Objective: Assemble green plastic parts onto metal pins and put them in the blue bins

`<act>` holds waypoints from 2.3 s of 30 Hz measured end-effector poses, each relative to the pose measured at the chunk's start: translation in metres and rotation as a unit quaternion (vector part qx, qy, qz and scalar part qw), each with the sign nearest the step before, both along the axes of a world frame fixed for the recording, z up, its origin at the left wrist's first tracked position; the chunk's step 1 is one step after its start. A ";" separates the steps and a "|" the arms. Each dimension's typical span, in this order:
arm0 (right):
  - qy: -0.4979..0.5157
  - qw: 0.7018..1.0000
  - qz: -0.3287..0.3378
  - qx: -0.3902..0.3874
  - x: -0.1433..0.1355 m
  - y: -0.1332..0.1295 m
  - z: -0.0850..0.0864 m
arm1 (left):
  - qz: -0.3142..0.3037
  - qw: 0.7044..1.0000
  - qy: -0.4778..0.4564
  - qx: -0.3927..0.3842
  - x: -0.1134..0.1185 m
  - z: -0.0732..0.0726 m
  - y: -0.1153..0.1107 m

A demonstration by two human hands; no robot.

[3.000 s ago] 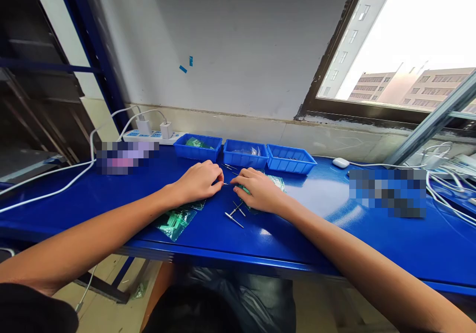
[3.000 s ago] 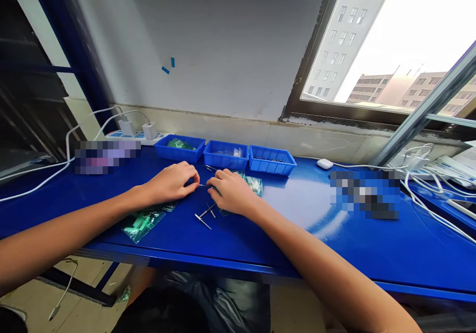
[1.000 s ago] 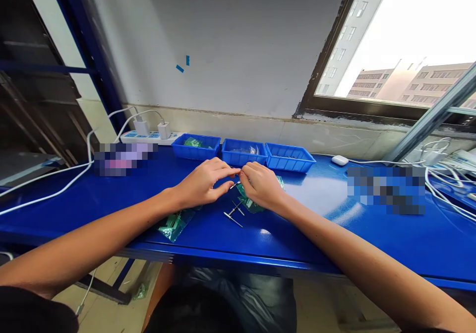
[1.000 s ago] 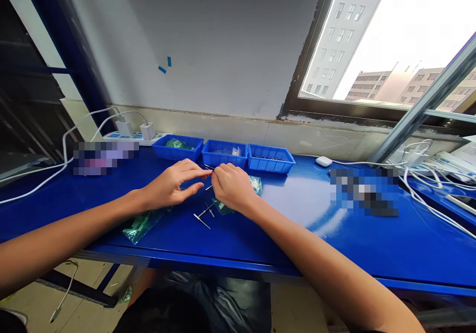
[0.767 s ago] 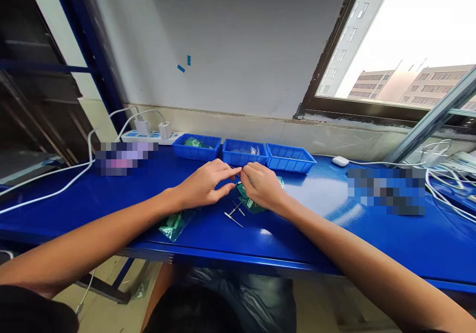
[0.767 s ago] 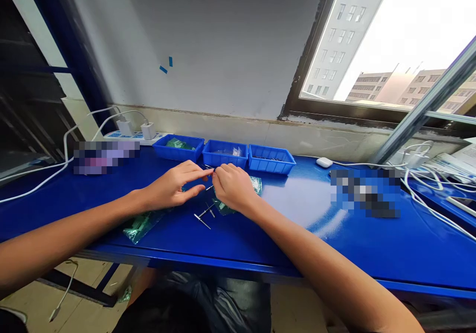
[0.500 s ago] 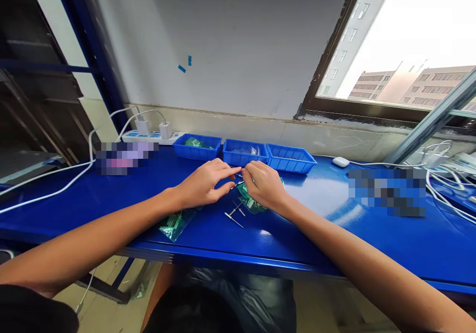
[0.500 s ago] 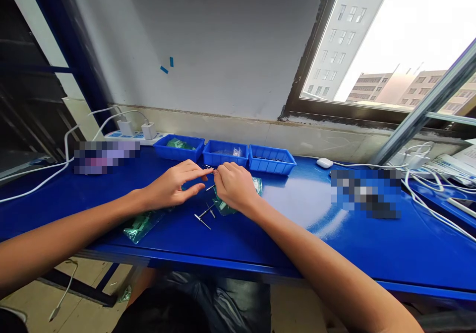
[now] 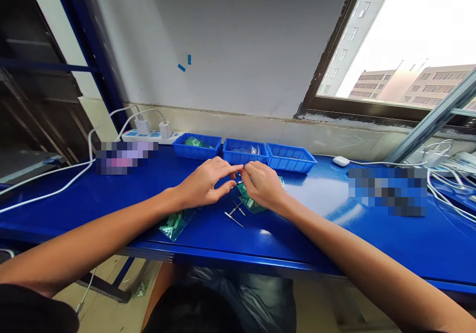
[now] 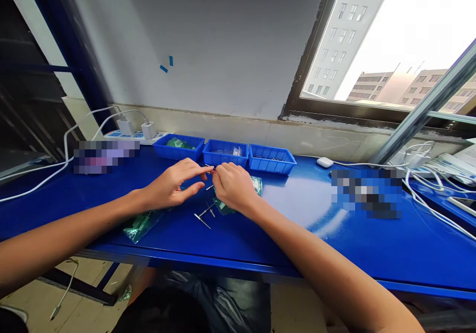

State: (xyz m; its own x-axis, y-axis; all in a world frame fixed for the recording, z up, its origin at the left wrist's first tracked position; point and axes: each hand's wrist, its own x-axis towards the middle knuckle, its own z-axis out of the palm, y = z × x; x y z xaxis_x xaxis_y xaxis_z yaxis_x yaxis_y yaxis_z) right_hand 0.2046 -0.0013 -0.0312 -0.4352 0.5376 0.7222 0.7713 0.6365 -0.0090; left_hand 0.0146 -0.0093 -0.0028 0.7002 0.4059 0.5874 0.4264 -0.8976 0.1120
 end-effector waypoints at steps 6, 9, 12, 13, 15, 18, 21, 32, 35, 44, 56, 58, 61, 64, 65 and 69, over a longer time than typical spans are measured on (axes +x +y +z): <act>0.072 0.988 0.071 0.113 -0.002 -0.016 0.015 | 0.016 0.992 -0.104 0.069 0.000 0.009 -0.010; 0.088 0.979 0.105 0.148 -0.004 -0.026 0.021 | -0.003 0.986 -0.138 0.092 0.002 0.013 -0.018; 0.095 0.973 0.129 0.165 -0.006 -0.033 0.023 | -0.024 0.983 -0.151 0.106 0.003 0.016 -0.023; 0.096 0.971 0.137 0.169 -0.007 -0.034 0.023 | -0.030 0.982 -0.152 0.109 0.003 0.017 -0.024; 0.098 0.967 0.152 0.179 -0.008 -0.036 0.022 | -0.040 0.981 -0.155 0.111 0.003 0.017 -0.025; 0.103 0.962 0.167 0.189 -0.008 -0.037 0.022 | -0.037 0.982 -0.154 0.106 0.001 0.018 -0.024; 0.103 0.961 0.174 0.187 -0.008 -0.037 0.022 | -0.026 0.985 -0.141 0.091 0.000 0.019 -0.024; 0.094 0.960 0.189 0.184 -0.007 -0.038 0.023 | -0.050 0.984 -0.149 0.079 0.000 0.017 -0.023; 0.094 0.959 0.193 0.185 -0.006 -0.039 0.023 | -0.063 0.983 -0.152 0.079 -0.001 0.016 -0.023; 0.088 0.961 0.193 0.176 -0.007 -0.038 0.021 | -0.081 0.980 -0.164 0.079 -0.001 0.013 -0.020; 0.086 0.961 0.200 0.169 -0.006 -0.037 0.020 | -0.083 0.978 -0.170 0.086 -0.001 0.010 -0.019; 0.086 0.961 0.201 0.169 -0.006 -0.037 0.020 | -0.086 0.978 -0.170 0.088 -0.001 0.011 -0.019; 0.087 0.961 0.204 0.168 -0.006 -0.037 0.020 | -0.086 0.978 -0.168 0.089 -0.001 0.011 -0.019; 0.087 0.961 0.201 0.169 -0.006 -0.037 0.020 | -0.080 0.979 -0.164 0.088 -0.001 0.010 -0.018; 0.086 0.961 0.200 0.169 -0.006 -0.037 0.020 | -0.077 0.980 -0.164 0.087 -0.001 0.010 -0.018; 0.083 0.962 0.200 0.168 -0.006 -0.037 0.020 | -0.077 0.980 -0.161 0.086 -0.001 0.011 -0.018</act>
